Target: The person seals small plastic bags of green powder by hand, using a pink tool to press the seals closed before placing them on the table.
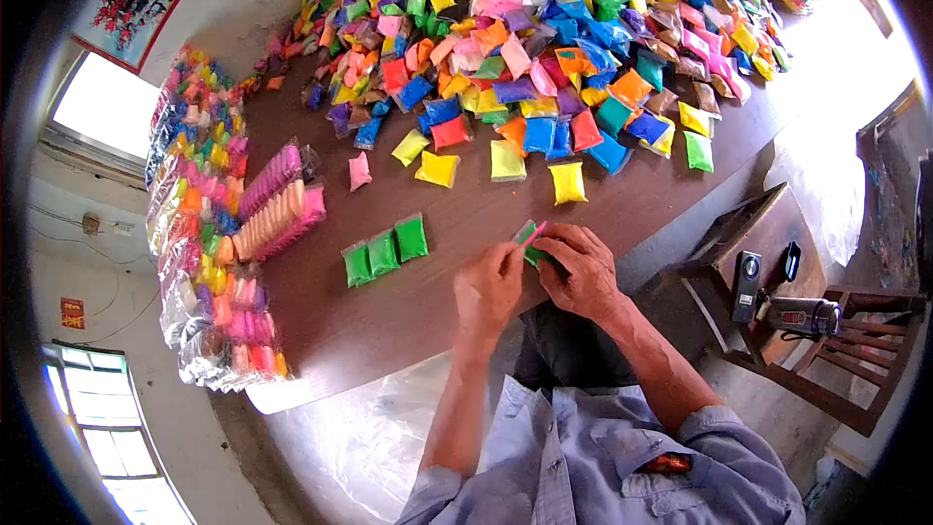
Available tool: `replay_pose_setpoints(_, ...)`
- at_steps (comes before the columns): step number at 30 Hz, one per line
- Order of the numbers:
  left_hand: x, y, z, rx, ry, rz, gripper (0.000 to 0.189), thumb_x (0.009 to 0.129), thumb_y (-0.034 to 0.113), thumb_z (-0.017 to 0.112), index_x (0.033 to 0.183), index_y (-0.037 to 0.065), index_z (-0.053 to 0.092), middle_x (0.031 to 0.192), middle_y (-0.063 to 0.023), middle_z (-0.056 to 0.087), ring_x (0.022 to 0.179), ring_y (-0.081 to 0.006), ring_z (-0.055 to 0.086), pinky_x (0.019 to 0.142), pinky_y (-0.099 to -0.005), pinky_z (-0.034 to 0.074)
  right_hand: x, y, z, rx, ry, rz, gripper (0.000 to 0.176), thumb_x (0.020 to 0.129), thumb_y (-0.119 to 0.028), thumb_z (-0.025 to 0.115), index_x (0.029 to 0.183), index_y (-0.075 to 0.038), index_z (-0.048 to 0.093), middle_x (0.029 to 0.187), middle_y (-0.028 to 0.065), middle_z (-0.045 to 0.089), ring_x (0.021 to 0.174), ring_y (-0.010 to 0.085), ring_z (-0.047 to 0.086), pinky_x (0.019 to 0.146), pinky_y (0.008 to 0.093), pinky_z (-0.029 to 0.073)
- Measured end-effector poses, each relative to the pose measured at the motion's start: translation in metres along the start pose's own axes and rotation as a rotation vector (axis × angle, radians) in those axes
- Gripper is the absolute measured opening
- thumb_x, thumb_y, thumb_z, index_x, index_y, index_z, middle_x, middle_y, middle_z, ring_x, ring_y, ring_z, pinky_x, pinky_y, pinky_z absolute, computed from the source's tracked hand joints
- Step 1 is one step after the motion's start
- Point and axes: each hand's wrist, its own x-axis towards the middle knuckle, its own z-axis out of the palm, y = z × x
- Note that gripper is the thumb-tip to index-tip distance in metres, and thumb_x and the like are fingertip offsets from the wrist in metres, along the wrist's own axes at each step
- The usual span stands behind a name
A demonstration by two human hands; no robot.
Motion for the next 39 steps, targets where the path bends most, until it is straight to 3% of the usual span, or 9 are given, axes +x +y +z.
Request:
replay_pose_setpoints(2,0.004,0.006,0.003,0.125,0.042,0.082,0.01,0.096,0.02,0.071,0.097,0.01,0.072,0.085,-0.0157,0.074,0.078,-0.0419,0.071,0.07,-0.0518,0.055,0.001,-0.002,-0.002,0.018,0.029,-0.001,0.031,0.078,-0.005,0.075,0.109,-0.007,0.074,0.116,0.0142,0.069,0.103,0.035,0.068,0.088,0.0427,0.057)
replay_pose_setpoints(6,0.023,-0.015,0.011,0.307,0.01,0.065,0.007,0.094,0.014,0.072,0.094,0.006,0.072,0.084,-0.0167,0.074,0.074,-0.0383,0.072,0.065,-0.0442,0.056,0.002,0.003,-0.001,0.001,0.044,-0.013,0.031,0.076,-0.004,0.075,0.107,-0.006,0.074,0.115,0.0137,0.069,0.101,0.0348,0.069,0.087,0.0421,0.057)
replay_pose_setpoints(8,0.027,-0.025,0.009,0.113,0.076,0.099,0.007,0.093,0.012,0.073,0.094,0.006,0.072,0.082,-0.0163,0.073,0.071,-0.0353,0.072,0.063,-0.0417,0.055,0.004,0.001,0.0,0.014,0.059,-0.027,0.031,0.075,-0.004,0.075,0.106,-0.006,0.074,0.114,0.0133,0.069,0.099,0.0345,0.069,0.086,0.0419,0.057)
replay_pose_setpoints(12,0.011,-0.012,-0.002,0.084,0.043,0.118,0.006,0.093,0.01,0.074,0.093,0.004,0.072,0.08,-0.0158,0.072,0.068,-0.0312,0.072,0.063,-0.0389,0.055,0.002,-0.001,0.001,0.02,0.046,-0.002,0.031,0.075,-0.003,0.075,0.106,-0.006,0.074,0.115,0.0129,0.069,0.099,0.0343,0.069,0.085,0.0418,0.057)
replay_pose_setpoints(17,-0.011,-0.021,0.003,0.0,0.046,0.0,0.008,0.094,0.011,0.074,0.095,0.003,0.073,0.079,-0.0157,0.072,0.068,-0.0262,0.073,0.064,-0.0365,0.055,0.001,0.002,0.003,0.004,0.047,-0.036,0.029,0.078,-0.006,0.078,0.106,-0.007,0.073,0.116,0.0113,0.069,0.097,0.032,0.068,0.083,0.0393,0.057)
replay_pose_setpoints(27,-0.021,-0.017,-0.006,0.0,0.125,0.026,0.007,0.094,0.009,0.074,0.094,0.002,0.072,0.08,-0.0171,0.071,0.069,-0.029,0.072,0.063,-0.0373,0.055,-0.002,0.002,0.006,0.037,0.06,0.014,0.021,0.081,-0.005,0.076,0.102,-0.005,0.075,0.112,0.0119,0.072,0.097,0.032,0.07,0.084,0.0406,0.058)
replay_pose_setpoints(30,-0.028,-0.019,0.001,0.021,0.09,0.018,0.007,0.094,0.014,0.074,0.093,0.008,0.071,0.078,-0.0158,0.071,0.069,-0.0349,0.072,0.064,-0.0436,0.055,0.002,-0.002,0.005,0.015,0.058,0.013,0.023,0.08,-0.005,0.077,0.103,-0.005,0.075,0.111,0.012,0.072,0.095,0.0326,0.07,0.083,0.0406,0.058)
replay_pose_setpoints(33,-0.024,-0.033,-0.005,0.171,0.091,-0.053,0.01,0.095,0.013,0.074,0.094,0.003,0.072,0.077,-0.016,0.071,0.067,-0.0312,0.071,0.062,-0.0378,0.055,0.002,-0.002,0.003,-0.026,0.061,-0.019,0.024,0.08,-0.004,0.077,0.104,-0.005,0.074,0.11,0.012,0.072,0.093,0.0331,0.07,0.082,0.0406,0.058)
replay_pose_setpoints(39,-0.027,-0.015,-0.01,-0.001,0.098,-0.013,0.01,0.096,0.014,0.073,0.092,0.005,0.072,0.076,-0.0149,0.072,0.065,-0.0302,0.072,0.061,-0.0391,0.055,-0.001,0.002,0.007,-0.004,0.076,0.0,0.023,0.08,-0.003,0.077,0.103,-0.004,0.074,0.109,0.012,0.072,0.095,0.0329,0.07,0.083,0.0408,0.058)
